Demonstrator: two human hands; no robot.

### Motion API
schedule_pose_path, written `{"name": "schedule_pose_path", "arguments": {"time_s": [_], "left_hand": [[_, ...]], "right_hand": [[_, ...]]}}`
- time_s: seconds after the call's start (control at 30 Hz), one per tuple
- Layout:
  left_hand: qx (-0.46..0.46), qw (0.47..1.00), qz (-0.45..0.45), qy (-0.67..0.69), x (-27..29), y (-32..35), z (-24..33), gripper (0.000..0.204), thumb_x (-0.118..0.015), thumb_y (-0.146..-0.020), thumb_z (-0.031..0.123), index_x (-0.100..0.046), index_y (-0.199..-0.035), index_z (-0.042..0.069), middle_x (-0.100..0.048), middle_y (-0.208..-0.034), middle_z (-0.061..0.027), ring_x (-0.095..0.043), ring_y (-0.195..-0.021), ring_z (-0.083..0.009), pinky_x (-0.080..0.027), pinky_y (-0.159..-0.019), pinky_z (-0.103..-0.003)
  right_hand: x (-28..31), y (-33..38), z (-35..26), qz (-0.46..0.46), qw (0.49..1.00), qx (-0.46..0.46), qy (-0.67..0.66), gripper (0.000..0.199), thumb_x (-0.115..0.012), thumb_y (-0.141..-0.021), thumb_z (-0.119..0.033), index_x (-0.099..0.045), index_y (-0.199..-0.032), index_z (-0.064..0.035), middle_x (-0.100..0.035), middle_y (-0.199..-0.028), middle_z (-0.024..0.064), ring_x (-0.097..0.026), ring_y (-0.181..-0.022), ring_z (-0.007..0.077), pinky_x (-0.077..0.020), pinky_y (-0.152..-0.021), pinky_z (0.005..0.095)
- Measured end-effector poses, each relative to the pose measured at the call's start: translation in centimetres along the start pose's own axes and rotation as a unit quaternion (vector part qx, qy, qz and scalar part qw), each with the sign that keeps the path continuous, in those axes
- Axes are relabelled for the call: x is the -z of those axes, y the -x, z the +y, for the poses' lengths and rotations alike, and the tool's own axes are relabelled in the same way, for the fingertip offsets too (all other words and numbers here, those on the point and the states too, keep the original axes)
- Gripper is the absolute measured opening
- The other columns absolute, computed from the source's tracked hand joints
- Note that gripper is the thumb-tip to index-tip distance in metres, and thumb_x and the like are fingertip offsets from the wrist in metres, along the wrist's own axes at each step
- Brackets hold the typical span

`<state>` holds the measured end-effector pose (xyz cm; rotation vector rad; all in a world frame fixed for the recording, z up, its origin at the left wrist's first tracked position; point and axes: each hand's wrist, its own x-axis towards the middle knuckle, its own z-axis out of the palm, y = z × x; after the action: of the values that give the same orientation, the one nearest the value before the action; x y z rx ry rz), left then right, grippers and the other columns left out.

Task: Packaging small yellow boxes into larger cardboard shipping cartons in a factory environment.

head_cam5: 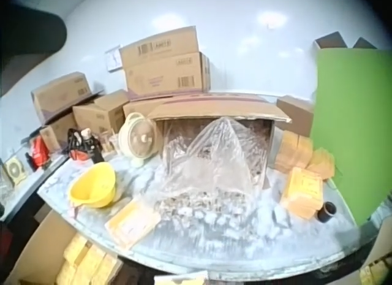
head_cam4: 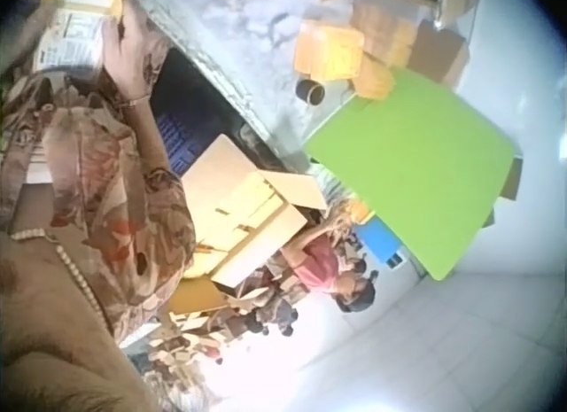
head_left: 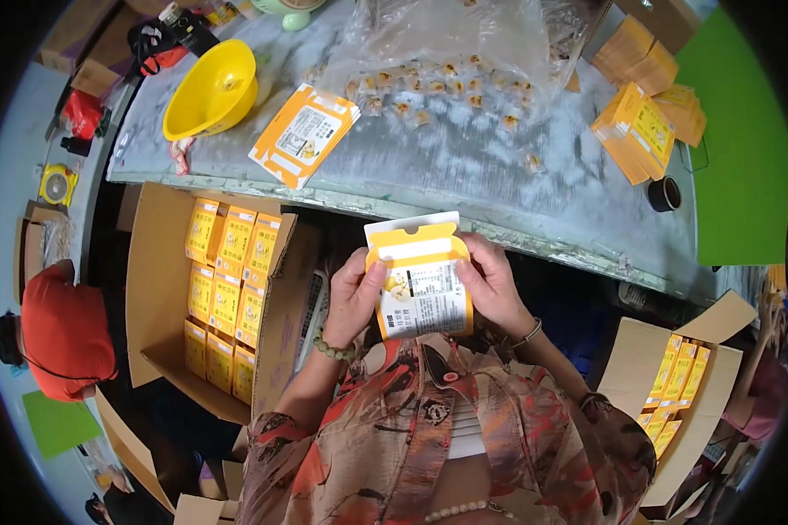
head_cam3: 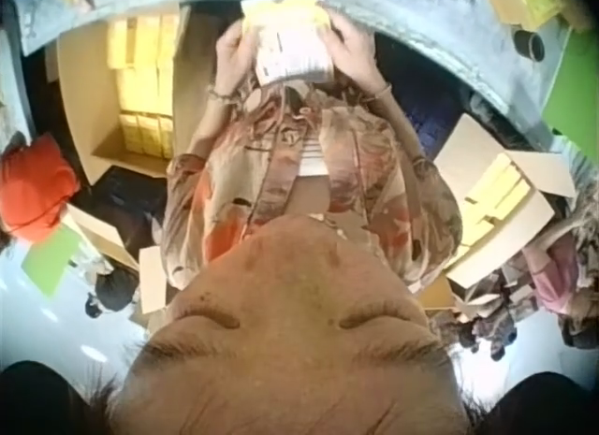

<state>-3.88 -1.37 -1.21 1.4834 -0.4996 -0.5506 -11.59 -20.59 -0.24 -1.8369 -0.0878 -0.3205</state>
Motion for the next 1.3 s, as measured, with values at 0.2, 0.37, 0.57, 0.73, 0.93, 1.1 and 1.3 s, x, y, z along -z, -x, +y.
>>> {"name": "schedule_pose_path", "arguments": {"time_s": [0.2,0.37,0.57,0.73,0.93,1.1,1.3], "left_hand": [[-0.052,0.995,0.067,0.060,-2.2,-0.8,4.4,0.020,-0.042,-0.084,0.015,-0.050,-0.095,0.000,-0.050,-0.093,-0.0079,-0.046,-0.089,-0.0154,-0.036,-0.078,-0.028],[-0.193,0.964,-0.037,-0.181,-0.3,-1.1,4.6,0.026,-0.048,-0.079,0.017,-0.052,-0.098,-0.001,-0.049,-0.100,-0.0146,-0.045,-0.096,-0.0226,-0.035,-0.082,-0.031],[-0.103,0.974,-0.122,-0.157,0.4,-0.5,4.0,0.026,-0.059,-0.070,0.018,-0.059,-0.085,-0.003,-0.053,-0.093,-0.0125,-0.047,-0.092,-0.0216,-0.038,-0.077,-0.029],[-0.117,0.984,0.093,0.099,-0.5,-1.3,3.7,0.036,-0.055,-0.075,0.018,-0.045,-0.104,-0.002,-0.046,-0.102,-0.0106,-0.047,-0.093,-0.0199,-0.041,-0.077,-0.030],[0.325,0.881,-0.099,0.329,3.0,-0.7,3.3,0.073,-0.022,-0.072,0.065,-0.035,-0.115,0.008,-0.057,-0.083,-0.0136,-0.058,-0.050,-0.0246,-0.049,-0.041,-0.028],[0.233,0.783,-0.008,0.577,4.1,-2.5,5.0,0.039,-0.048,-0.075,0.023,-0.043,-0.109,0.003,-0.052,-0.102,-0.0146,-0.053,-0.091,-0.0240,-0.042,-0.080,-0.037],[-0.004,0.830,0.331,0.450,17.2,2.1,0.9,0.038,-0.056,-0.070,0.009,-0.045,-0.105,0.001,-0.050,-0.107,-0.0124,-0.048,-0.098,-0.0239,-0.037,-0.087,-0.037]], "right_hand": [[0.4,-0.5,-2.0,0.015,0.997,-0.057,-0.043,0.020,-0.047,-0.078,-0.008,-0.049,-0.095,0.0023,-0.051,-0.088,0.0134,-0.051,-0.081,0.0209,-0.0398,-0.071,0.0271],[1.5,-0.3,-2.4,-0.037,0.997,0.037,0.061,0.015,-0.054,-0.073,-0.006,-0.055,-0.086,0.0000,-0.050,-0.093,0.0132,-0.051,-0.083,0.0212,-0.0401,-0.070,0.0277],[1.6,-0.1,-1.7,-0.068,0.995,0.063,0.029,0.027,-0.068,-0.060,-0.013,-0.058,-0.083,-0.0031,-0.051,-0.091,0.0111,-0.051,-0.079,0.0195,-0.0394,-0.069,0.0250],[2.5,-2.1,-3.0,-0.010,0.997,0.079,0.017,0.045,-0.069,-0.062,-0.011,-0.049,-0.100,0.0008,-0.052,-0.090,0.0112,-0.052,-0.083,0.0188,-0.0413,-0.069,0.0259],[1.6,-6.6,-5.8,-0.077,0.950,0.297,0.061,0.075,-0.076,-0.052,-0.021,-0.038,-0.112,0.0012,-0.056,-0.092,0.0131,-0.057,-0.080,0.0244,-0.0442,-0.070,0.0293],[-1.5,-9.8,-6.0,-0.125,0.890,0.432,0.076,0.080,-0.075,-0.052,-0.025,-0.035,-0.117,-0.0002,-0.050,-0.104,0.0144,-0.052,-0.090,0.0279,-0.0395,-0.080,0.0339],[-1.6,-10.4,-1.5,-0.060,0.987,0.121,0.085,0.047,-0.051,-0.070,-0.005,-0.038,-0.116,-0.0009,-0.045,-0.111,0.0118,-0.046,-0.100,0.0219,-0.0337,-0.087,0.0331]]}}
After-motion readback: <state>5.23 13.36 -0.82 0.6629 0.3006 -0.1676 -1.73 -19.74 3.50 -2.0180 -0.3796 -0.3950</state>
